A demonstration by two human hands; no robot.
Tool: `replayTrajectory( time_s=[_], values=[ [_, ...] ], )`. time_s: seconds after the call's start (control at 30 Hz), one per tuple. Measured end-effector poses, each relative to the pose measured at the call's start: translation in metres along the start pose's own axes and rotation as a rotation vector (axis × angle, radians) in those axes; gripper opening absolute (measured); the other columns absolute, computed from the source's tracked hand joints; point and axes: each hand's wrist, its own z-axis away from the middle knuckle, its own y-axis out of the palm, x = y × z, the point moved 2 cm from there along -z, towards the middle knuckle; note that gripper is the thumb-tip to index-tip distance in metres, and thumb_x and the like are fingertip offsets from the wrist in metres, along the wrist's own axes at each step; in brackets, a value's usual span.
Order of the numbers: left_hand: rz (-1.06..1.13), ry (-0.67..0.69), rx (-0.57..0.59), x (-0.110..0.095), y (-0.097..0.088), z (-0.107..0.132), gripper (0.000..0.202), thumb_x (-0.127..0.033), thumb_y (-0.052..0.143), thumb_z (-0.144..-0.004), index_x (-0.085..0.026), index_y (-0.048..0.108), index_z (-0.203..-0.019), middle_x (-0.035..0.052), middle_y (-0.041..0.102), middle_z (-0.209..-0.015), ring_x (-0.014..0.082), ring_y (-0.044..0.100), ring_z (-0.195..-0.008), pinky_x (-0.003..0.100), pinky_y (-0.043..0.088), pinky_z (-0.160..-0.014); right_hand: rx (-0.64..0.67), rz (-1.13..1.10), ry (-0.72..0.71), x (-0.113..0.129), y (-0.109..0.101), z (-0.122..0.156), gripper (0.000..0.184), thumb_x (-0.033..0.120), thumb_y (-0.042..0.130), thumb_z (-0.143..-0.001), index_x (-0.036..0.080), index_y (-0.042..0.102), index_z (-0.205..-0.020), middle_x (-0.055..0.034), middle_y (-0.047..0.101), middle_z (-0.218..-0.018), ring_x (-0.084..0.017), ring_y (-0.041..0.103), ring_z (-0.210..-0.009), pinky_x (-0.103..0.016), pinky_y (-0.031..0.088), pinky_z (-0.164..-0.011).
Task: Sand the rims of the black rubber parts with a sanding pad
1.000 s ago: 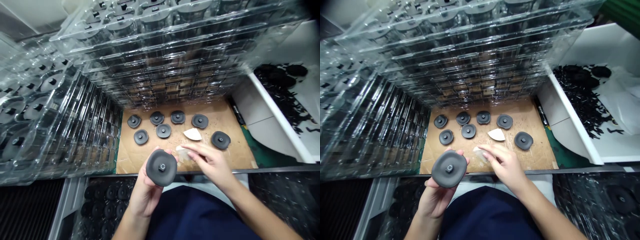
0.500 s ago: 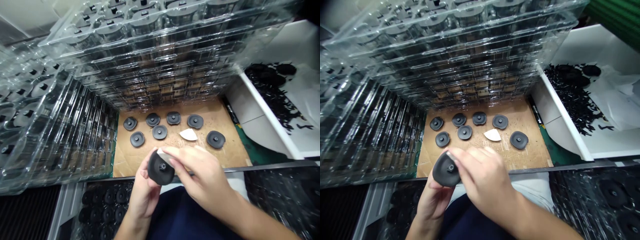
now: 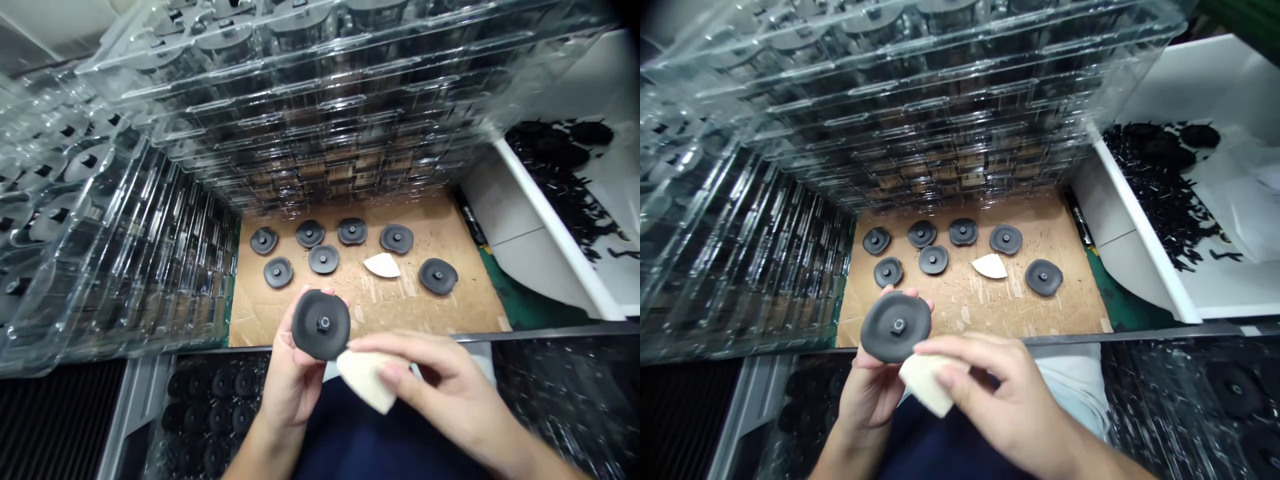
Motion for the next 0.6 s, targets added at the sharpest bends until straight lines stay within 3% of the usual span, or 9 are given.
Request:
replayTrajectory(
  time_s=[0.07,0.13,0.2,0.27,0.33,0.4,0.47,0.53,0.6],
  values=[
    [0.018,0.007,0.031,0.000,0.005,0.001,0.050,-0.019,0.081,-0.056,-0.031,0.067,-0.103,-0.0007,0.070,-0.108,0.0194,0.066,-0.098,0.022,0.052,-0.084,-0.119,-0.033,0.074,-0.010,-0.010,0.001,0.021,0.028,0.055,-0.087,0.028,0.068,-0.104,0.0013,0.070,-0.105,-0.017,0.066,-0.094,-0.023,0.055,-0.076],
    [0.021,0.016,0.050,0.000,0.011,0.001,0.047,-0.017,0.080,-0.058,-0.030,0.068,-0.101,-0.0018,0.071,-0.107,0.0188,0.066,-0.098,0.020,0.052,-0.083,-0.267,0.027,0.090,-0.012,-0.018,-0.002,0.023,0.029,0.055,-0.087,0.028,0.066,-0.107,0.0014,0.069,-0.108,-0.018,0.066,-0.096,-0.023,0.055,-0.073],
    [0.015,0.007,0.046,0.002,0.013,0.001,0.046,-0.015,0.079,-0.059,-0.031,0.068,-0.100,-0.0030,0.071,-0.106,0.0175,0.066,-0.097,0.018,0.053,-0.080,-0.379,0.111,0.013,-0.005,-0.020,-0.006,0.025,0.026,0.055,-0.087,0.030,0.064,-0.111,0.0029,0.068,-0.111,-0.017,0.065,-0.097,-0.022,0.054,-0.070],
    [0.020,-0.007,0.042,0.004,0.013,0.002,0.046,-0.016,0.079,-0.059,-0.031,0.067,-0.101,-0.0039,0.071,-0.105,0.0145,0.067,-0.095,0.016,0.052,-0.080,-0.427,0.210,-0.157,0.010,-0.015,-0.010,0.028,0.020,0.054,-0.088,0.028,0.061,-0.114,0.0021,0.067,-0.113,-0.015,0.063,-0.097,-0.022,0.052,-0.074],
    [0.027,-0.027,0.058,0.006,0.010,0.003,0.046,-0.018,0.079,-0.061,-0.029,0.066,-0.103,-0.0020,0.070,-0.107,0.0128,0.065,-0.096,0.015,0.050,-0.082,-0.364,0.292,-0.390,0.026,-0.004,-0.014,0.028,0.015,0.052,-0.088,0.019,0.059,-0.115,-0.0033,0.069,-0.106,-0.015,0.063,-0.090,-0.026,0.050,-0.077],
    [0.023,-0.045,0.078,0.007,0.004,0.004,0.045,-0.022,0.079,-0.062,-0.027,0.066,-0.105,0.0005,0.069,-0.109,0.0149,0.064,-0.098,0.019,0.050,-0.085,-0.208,0.304,-0.534,0.034,0.006,-0.017,0.026,0.011,0.048,-0.088,0.010,0.060,-0.110,-0.0067,0.070,-0.093,-0.016,0.062,-0.078,-0.029,0.049,-0.073],
    [0.016,-0.046,0.074,0.007,-0.001,0.004,0.048,-0.021,0.080,-0.060,-0.028,0.066,-0.105,-0.0002,0.069,-0.109,0.0174,0.065,-0.098,0.023,0.052,-0.085,-0.013,0.251,-0.506,0.035,0.012,-0.022,0.022,0.010,0.047,-0.087,0.009,0.062,-0.104,-0.0047,0.070,-0.084,-0.014,0.060,-0.070,-0.027,0.048,-0.067],
    [-0.006,-0.054,0.037,0.007,-0.003,0.005,0.050,-0.018,0.081,-0.057,-0.031,0.066,-0.103,-0.0025,0.070,-0.106,0.0169,0.065,-0.096,0.023,0.052,-0.085,0.098,0.237,-0.404,0.033,0.015,-0.027,0.020,0.009,0.048,-0.087,0.012,0.065,-0.098,-0.0024,0.069,-0.081,-0.012,0.059,-0.068,-0.024,0.046,-0.064],
    [-0.066,-0.101,0.016,0.009,-0.001,0.006,0.053,-0.025,0.083,-0.054,-0.028,0.066,-0.103,-0.0004,0.070,-0.104,0.0176,0.064,-0.097,0.022,0.051,-0.085,0.003,0.289,-0.408,0.033,0.015,-0.032,0.021,0.011,0.047,-0.088,0.011,0.065,-0.098,-0.0036,0.068,-0.080,-0.013,0.058,-0.068,-0.027,0.045,-0.065]
  ],
)
